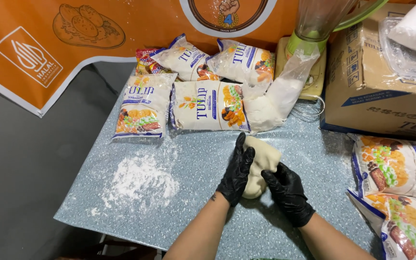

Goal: Kneading and shaping a piece of dough on a floured table in a pastry shop environment.

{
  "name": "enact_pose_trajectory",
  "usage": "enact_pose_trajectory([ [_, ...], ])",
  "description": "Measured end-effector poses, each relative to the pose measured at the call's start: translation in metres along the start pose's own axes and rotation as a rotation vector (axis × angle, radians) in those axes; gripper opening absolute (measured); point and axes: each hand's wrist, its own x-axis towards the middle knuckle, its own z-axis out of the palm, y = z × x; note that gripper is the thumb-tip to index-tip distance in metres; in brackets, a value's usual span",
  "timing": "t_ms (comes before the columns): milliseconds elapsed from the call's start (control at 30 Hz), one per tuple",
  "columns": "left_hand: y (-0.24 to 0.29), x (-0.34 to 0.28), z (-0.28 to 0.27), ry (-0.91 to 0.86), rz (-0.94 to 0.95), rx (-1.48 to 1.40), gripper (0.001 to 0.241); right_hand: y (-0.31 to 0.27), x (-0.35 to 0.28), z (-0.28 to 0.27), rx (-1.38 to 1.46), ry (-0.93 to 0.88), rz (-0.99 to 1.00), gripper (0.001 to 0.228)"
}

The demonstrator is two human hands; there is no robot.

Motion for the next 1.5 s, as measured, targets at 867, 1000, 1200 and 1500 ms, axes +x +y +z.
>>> enact_pose_trajectory([
  [867,-0.011,-0.008,0.001,-0.287,-0.437,-0.564,0.081,-0.003,0.004,-0.003,0.255,-0.017,-0.100,0.077],
  [1000,-0.013,-0.014,0.002,-0.177,-0.728,-0.565,0.052,-0.003,0.004,-0.003,0.277,-0.004,-0.078,0.072],
  [1200,-0.031,-0.008,-0.008,-0.318,-0.405,-0.428,0.094,0.001,0.009,-0.002,0.311,0.010,-0.050,0.065],
  [1500,-0.013,-0.004,-0.001,-0.306,-0.358,-0.397,0.092,0.016,0.019,-0.007,0.376,0.047,-0.025,0.054],
])
